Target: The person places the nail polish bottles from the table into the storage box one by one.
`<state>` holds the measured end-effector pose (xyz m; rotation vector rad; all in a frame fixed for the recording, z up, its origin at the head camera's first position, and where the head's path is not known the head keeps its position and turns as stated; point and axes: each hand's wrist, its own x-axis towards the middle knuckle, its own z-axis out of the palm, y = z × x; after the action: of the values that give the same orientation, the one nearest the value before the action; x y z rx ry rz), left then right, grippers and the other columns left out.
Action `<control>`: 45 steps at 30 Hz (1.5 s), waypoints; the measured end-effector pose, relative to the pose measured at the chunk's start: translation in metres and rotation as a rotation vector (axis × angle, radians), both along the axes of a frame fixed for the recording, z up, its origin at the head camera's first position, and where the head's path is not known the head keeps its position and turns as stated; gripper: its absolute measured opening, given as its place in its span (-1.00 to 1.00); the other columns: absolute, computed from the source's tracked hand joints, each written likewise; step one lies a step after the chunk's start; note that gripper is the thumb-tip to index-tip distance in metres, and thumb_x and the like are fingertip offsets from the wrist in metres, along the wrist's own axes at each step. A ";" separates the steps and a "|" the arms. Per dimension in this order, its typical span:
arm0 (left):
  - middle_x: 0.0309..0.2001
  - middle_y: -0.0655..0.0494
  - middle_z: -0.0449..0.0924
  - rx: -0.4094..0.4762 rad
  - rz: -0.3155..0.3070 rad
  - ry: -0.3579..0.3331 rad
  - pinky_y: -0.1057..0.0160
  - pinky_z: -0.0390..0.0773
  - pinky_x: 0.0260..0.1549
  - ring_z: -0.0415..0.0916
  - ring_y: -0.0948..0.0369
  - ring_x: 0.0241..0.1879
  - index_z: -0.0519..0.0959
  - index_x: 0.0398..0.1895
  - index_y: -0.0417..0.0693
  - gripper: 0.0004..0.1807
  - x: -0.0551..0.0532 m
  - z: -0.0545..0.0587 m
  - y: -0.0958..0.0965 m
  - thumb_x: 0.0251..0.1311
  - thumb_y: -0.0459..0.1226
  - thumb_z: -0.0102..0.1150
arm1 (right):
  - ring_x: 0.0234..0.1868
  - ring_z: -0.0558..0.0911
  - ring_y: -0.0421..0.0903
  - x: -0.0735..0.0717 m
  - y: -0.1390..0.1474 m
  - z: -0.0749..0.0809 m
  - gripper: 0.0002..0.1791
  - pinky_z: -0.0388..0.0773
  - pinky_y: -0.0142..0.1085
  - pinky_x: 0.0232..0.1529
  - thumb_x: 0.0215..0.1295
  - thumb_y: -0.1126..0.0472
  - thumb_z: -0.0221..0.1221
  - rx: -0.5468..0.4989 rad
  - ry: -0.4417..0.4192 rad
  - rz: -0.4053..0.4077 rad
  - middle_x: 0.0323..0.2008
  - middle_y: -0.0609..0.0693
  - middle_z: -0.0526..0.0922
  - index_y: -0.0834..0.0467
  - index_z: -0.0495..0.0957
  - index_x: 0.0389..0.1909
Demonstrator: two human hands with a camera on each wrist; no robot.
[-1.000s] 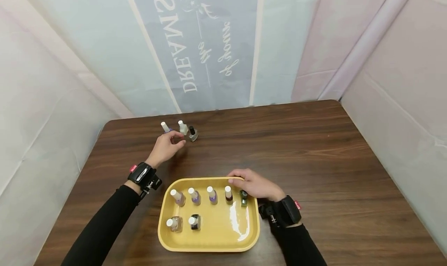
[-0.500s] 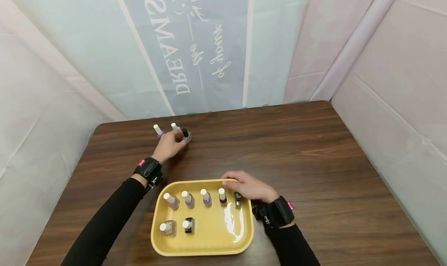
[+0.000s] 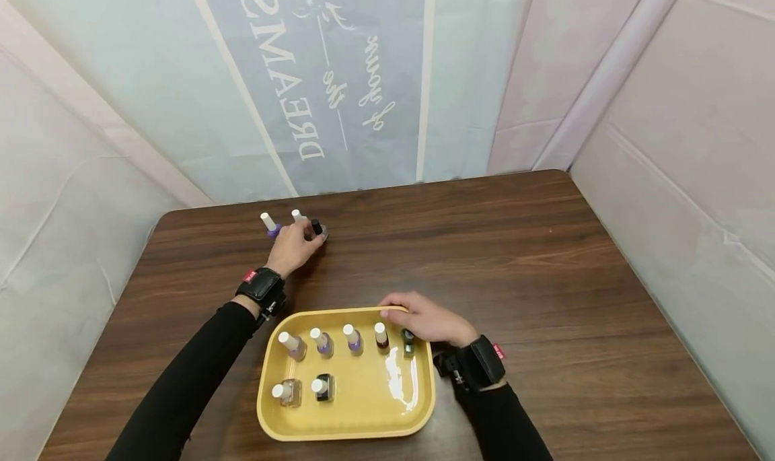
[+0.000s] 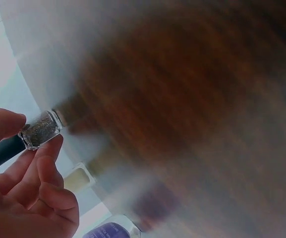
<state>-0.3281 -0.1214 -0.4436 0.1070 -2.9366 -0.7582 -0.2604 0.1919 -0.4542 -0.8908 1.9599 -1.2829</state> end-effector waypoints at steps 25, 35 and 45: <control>-0.32 -0.05 0.65 -0.023 -0.016 -0.002 0.16 0.50 -0.35 0.53 0.07 -0.35 0.56 -0.31 -0.14 -0.78 0.003 0.004 0.002 0.27 -0.15 0.19 | -0.23 0.64 -0.09 0.002 -0.001 0.002 -0.72 0.66 -0.26 -0.28 0.49 -0.02 -0.02 0.001 -0.013 0.000 -0.17 -0.06 0.62 -0.04 0.57 0.00; -0.31 -0.02 0.66 -0.001 -0.022 -0.001 0.16 0.51 -0.31 0.53 0.08 -0.33 0.58 -0.32 -0.12 -0.81 0.004 0.004 0.002 0.26 -0.16 0.21 | -0.21 0.63 -0.05 0.003 0.000 0.004 -0.70 0.64 -0.27 -0.26 0.49 -0.03 -0.04 0.003 -0.011 0.005 -0.15 -0.05 0.62 -0.03 0.57 0.02; -0.39 -0.01 0.65 -0.051 -0.072 0.045 0.20 0.48 -0.41 0.50 0.14 -0.43 0.56 -0.37 -0.14 -0.81 0.010 0.007 0.001 0.25 -0.18 0.20 | -0.16 0.61 -0.06 0.003 0.000 0.003 -0.69 0.62 -0.32 -0.23 0.50 0.01 -0.03 -0.001 0.018 0.011 -0.13 -0.01 0.63 0.04 0.57 0.04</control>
<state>-0.3186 -0.1206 -0.4366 -0.0191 -2.9287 -0.6851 -0.2578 0.1922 -0.4510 -0.9150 1.9656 -1.2742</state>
